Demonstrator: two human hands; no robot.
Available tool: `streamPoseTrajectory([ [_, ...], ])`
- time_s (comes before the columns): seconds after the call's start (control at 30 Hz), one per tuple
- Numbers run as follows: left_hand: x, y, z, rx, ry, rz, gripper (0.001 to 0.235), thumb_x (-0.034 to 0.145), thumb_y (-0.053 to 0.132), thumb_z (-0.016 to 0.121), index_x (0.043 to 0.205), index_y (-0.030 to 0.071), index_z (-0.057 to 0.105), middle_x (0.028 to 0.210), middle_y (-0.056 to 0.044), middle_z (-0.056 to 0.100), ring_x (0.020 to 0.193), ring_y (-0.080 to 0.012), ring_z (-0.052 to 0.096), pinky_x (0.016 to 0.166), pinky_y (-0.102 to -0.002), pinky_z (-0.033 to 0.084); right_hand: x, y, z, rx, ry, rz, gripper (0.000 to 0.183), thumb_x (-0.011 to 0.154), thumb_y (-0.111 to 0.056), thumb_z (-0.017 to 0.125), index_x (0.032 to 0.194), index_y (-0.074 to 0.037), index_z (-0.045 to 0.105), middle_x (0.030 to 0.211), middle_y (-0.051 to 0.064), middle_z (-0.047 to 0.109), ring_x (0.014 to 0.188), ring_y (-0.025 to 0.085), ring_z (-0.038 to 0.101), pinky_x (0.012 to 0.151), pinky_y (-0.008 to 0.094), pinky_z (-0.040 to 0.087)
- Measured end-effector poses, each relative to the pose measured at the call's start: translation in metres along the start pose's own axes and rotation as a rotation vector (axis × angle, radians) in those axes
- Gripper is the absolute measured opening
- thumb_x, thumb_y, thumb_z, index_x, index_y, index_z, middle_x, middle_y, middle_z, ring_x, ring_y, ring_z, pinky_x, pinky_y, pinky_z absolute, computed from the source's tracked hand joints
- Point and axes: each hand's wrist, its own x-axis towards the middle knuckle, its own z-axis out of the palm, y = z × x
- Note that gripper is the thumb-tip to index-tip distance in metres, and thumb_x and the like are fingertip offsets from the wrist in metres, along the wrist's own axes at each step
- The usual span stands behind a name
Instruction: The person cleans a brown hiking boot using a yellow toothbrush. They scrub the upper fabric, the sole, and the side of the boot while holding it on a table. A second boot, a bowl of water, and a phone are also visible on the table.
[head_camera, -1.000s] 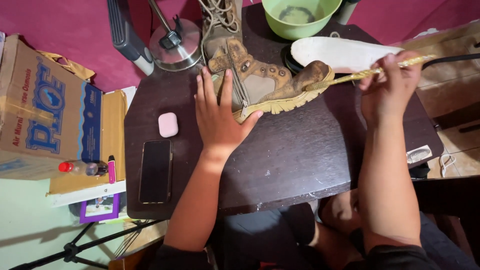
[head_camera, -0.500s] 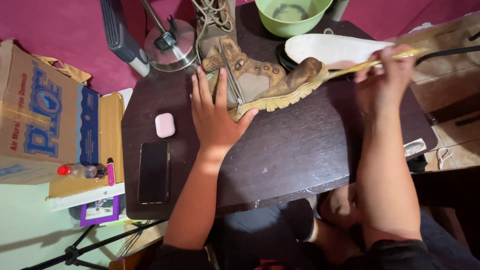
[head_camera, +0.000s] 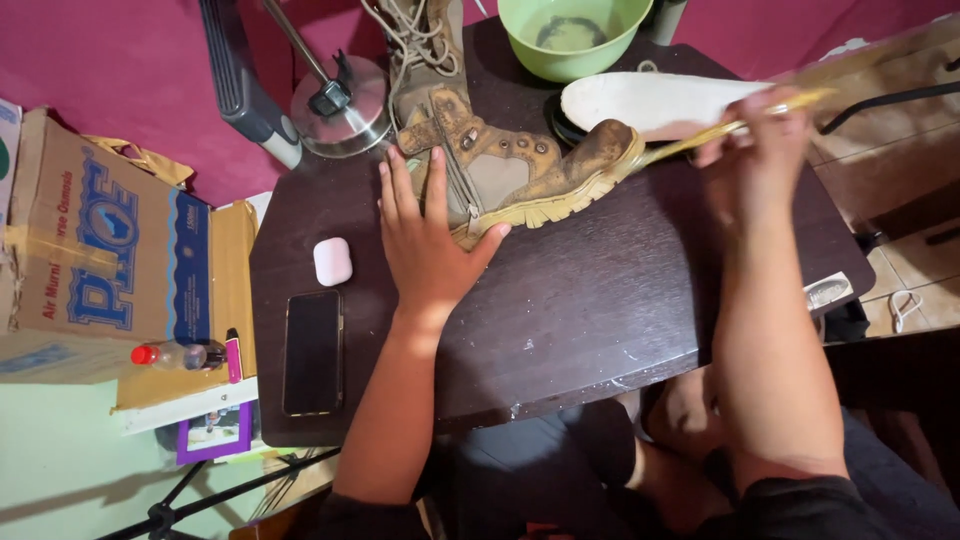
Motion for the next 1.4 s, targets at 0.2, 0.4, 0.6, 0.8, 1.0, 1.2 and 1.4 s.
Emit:
streamPoseTrajectory([
  [0.2, 0.002, 0.002, -0.002, 0.005, -0.030, -0.024, 0.106, 0.086, 0.078, 0.070, 0.163, 0.016, 0.033, 0.169, -0.026, 0.019, 0.157, -0.0476, 0.027, 0.122, -0.058, 0.036, 0.001, -0.002, 0.002, 0.063, 0.010, -0.070, 0.024, 0.105, -0.009, 0.074, 0.100, -0.019, 0.053, 0.088, 0.005, 0.057, 0.067, 0.017, 0.056, 0.045, 0.028, 0.045],
  [0.4, 0.003, 0.002, -0.001, -0.043, 0.012, -0.001, 0.108, 0.082, 0.072, 0.076, 0.164, 0.015, 0.033, 0.166, -0.030, 0.022, 0.153, -0.0521, 0.028, 0.116, -0.063, 0.039, -0.017, 0.001, 0.027, 0.094, -0.075, -0.091, 0.025, 0.103, -0.005, 0.074, 0.103, -0.015, 0.051, 0.083, 0.013, 0.060, 0.060, 0.024, 0.061, 0.045, 0.033, 0.052],
  [0.6, 0.003, 0.003, -0.001, -0.001, -0.007, -0.004, 0.106, 0.086, 0.076, 0.073, 0.163, 0.015, 0.034, 0.168, -0.027, 0.021, 0.156, -0.0484, 0.027, 0.122, -0.056, 0.039, -0.033, -0.002, 0.040, 0.019, -0.231, -0.081, 0.024, 0.104, -0.006, 0.071, 0.102, -0.016, 0.049, 0.081, 0.010, 0.059, 0.053, 0.023, 0.056, 0.042, 0.029, 0.043],
  [0.8, 0.002, 0.002, -0.001, 0.009, -0.022, -0.031, 0.108, 0.084, 0.076, 0.077, 0.164, 0.019, 0.032, 0.169, -0.025, 0.020, 0.157, -0.0468, 0.026, 0.119, -0.056, 0.043, -0.033, -0.012, 0.041, 0.035, -0.155, -0.101, 0.027, 0.106, -0.004, 0.072, 0.106, -0.018, 0.049, 0.084, 0.005, 0.058, 0.055, 0.020, 0.056, 0.043, 0.030, 0.044],
  [1.0, 0.002, 0.003, -0.001, 0.028, -0.039, -0.038, 0.110, 0.084, 0.078, 0.077, 0.165, 0.020, 0.030, 0.170, -0.024, 0.018, 0.158, -0.0457, 0.026, 0.119, -0.054, 0.044, -0.032, -0.003, 0.038, -0.055, -0.230, -0.103, 0.028, 0.104, -0.011, 0.073, 0.105, -0.014, 0.045, 0.081, 0.014, 0.059, 0.053, 0.026, 0.059, 0.043, 0.033, 0.045],
  [1.2, 0.003, 0.004, 0.000, 0.039, -0.043, -0.045, 0.112, 0.082, 0.078, 0.079, 0.165, 0.021, 0.029, 0.170, -0.024, 0.019, 0.158, -0.0449, 0.026, 0.119, -0.053, 0.044, -0.047, 0.007, 0.047, -0.113, -0.309, -0.120, 0.025, 0.107, -0.007, 0.071, 0.105, -0.012, 0.047, 0.080, 0.014, 0.055, 0.060, 0.023, 0.059, 0.049, 0.033, 0.055],
  [1.4, 0.005, 0.001, -0.005, 0.055, -0.097, -0.024, 0.133, 0.070, 0.087, 0.084, 0.166, 0.020, 0.023, 0.170, -0.026, 0.017, 0.159, -0.0462, 0.022, 0.122, -0.055, 0.039, -0.041, 0.002, 0.038, -0.115, -0.117, -0.130, 0.026, 0.104, -0.006, 0.074, 0.104, -0.018, 0.051, 0.086, 0.005, 0.055, 0.066, 0.014, 0.059, 0.048, 0.030, 0.053],
])
